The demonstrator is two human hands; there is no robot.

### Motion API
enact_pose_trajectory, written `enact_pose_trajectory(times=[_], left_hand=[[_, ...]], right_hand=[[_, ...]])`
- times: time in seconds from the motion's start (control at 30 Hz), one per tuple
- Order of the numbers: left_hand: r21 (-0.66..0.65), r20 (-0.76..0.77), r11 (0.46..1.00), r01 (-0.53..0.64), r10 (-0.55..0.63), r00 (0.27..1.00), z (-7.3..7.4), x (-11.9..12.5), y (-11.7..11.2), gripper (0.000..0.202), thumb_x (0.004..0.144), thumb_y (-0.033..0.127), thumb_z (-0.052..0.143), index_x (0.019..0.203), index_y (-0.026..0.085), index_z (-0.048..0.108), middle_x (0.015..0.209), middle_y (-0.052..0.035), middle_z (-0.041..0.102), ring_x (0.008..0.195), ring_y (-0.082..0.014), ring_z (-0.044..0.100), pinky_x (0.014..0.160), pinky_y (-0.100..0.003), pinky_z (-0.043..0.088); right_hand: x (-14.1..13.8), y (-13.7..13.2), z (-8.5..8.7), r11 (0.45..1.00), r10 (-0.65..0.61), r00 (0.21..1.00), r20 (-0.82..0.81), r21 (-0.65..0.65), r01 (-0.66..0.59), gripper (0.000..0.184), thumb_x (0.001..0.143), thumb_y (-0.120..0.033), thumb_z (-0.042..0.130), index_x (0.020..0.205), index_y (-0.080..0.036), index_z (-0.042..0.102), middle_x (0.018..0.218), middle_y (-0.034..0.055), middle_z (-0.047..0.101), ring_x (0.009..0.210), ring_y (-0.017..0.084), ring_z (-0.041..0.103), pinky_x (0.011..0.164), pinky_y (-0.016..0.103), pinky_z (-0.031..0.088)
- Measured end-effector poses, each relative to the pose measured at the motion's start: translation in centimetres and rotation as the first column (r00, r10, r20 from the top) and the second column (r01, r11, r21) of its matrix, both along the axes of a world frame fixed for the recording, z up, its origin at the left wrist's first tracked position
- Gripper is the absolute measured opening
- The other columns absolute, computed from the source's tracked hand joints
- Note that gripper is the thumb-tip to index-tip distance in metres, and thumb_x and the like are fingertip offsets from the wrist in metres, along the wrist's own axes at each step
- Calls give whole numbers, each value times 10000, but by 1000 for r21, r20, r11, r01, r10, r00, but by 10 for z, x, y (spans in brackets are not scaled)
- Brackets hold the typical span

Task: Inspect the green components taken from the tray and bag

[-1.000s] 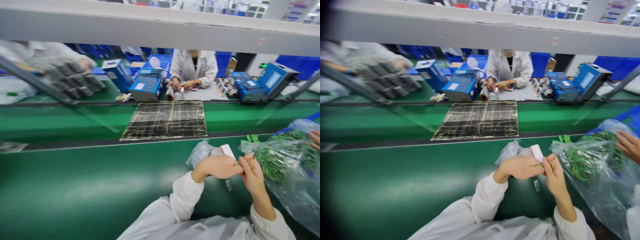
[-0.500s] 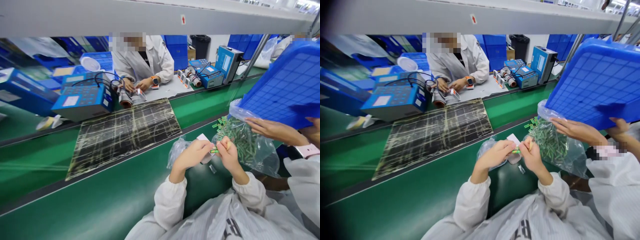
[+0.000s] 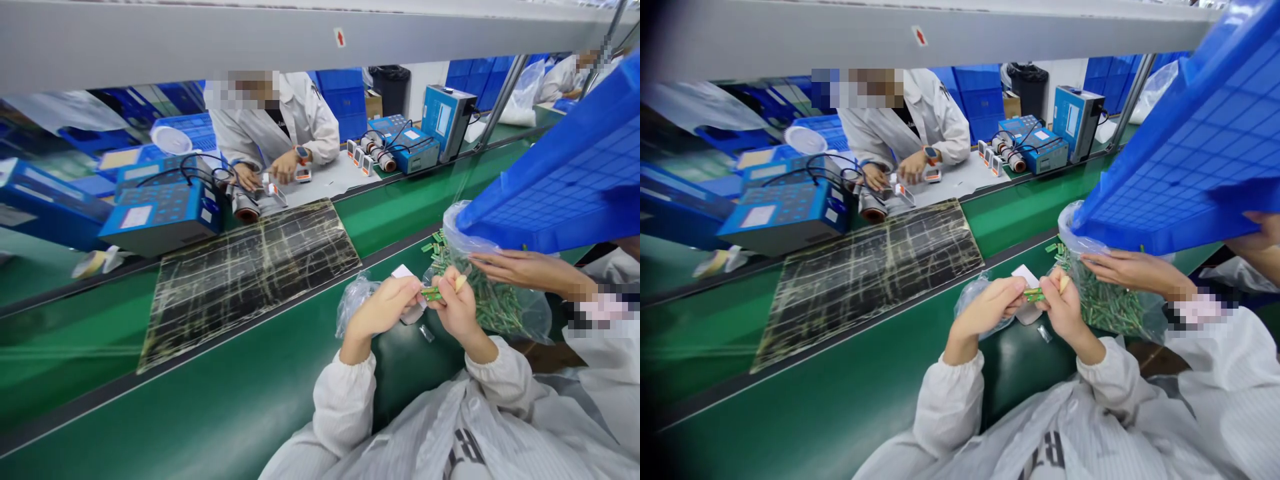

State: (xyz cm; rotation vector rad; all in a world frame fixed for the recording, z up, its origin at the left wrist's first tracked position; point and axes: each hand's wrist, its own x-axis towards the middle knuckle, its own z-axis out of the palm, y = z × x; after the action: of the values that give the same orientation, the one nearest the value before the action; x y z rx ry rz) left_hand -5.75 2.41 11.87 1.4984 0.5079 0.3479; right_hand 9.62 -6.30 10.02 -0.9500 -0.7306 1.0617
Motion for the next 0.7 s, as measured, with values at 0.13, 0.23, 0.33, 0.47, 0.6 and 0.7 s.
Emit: enact_pose_trajectory(times=[0.13,0.23,0.33,0.47,0.6,0.7], left_hand=[[153,-46,988,18,-11,999,3,3,2,415,1037,501,431,776,192,527,650,38,468,612,-116,410,586,-249,337],[278,-82,961,1,22,996,5,6,2,369,1028,409,448,754,187,554,671,30,522,660,-126,455,623,-250,345],[286,-63,957,-57,78,995,4,7,1,365,1028,412,459,759,185,556,681,34,516,670,-128,445,636,-254,344],[294,-58,953,-77,98,994,2,8,1,366,1028,425,471,775,181,573,693,35,519,675,-129,436,645,-262,343],[339,-93,940,-24,59,994,1,9,1,425,1043,492,454,817,180,634,712,18,572,702,-146,485,671,-273,377],[327,-98,944,-36,72,993,1,9,0,475,1052,541,424,812,183,624,704,12,563,698,-149,499,670,-271,390]], right_hand=[[-3,0,8,1000,14,999,-49,8,-14,629,888,-542,817,771,-248,273,604,-102,321,464,68,214,464,215,215],[-3,2,12,1000,4,995,-104,-8,-4,620,874,-521,841,777,-244,295,572,-112,346,432,58,216,466,221,208],[-3,3,12,996,21,979,-202,-84,-39,580,875,-516,843,801,-248,334,522,-127,344,405,55,188,460,225,205],[1,5,10,980,76,950,-302,-153,-127,562,864,-510,850,824,-255,351,490,-137,324,391,57,144,438,224,175],[7,6,14,986,56,968,-246,-139,-92,571,858,-542,849,819,-254,358,498,-142,286,397,54,142,445,221,192],[12,5,23,997,-57,989,-136,-52,51,608,837,-499,882,780,-244,332,564,-119,301,440,53,170,457,219,207]])
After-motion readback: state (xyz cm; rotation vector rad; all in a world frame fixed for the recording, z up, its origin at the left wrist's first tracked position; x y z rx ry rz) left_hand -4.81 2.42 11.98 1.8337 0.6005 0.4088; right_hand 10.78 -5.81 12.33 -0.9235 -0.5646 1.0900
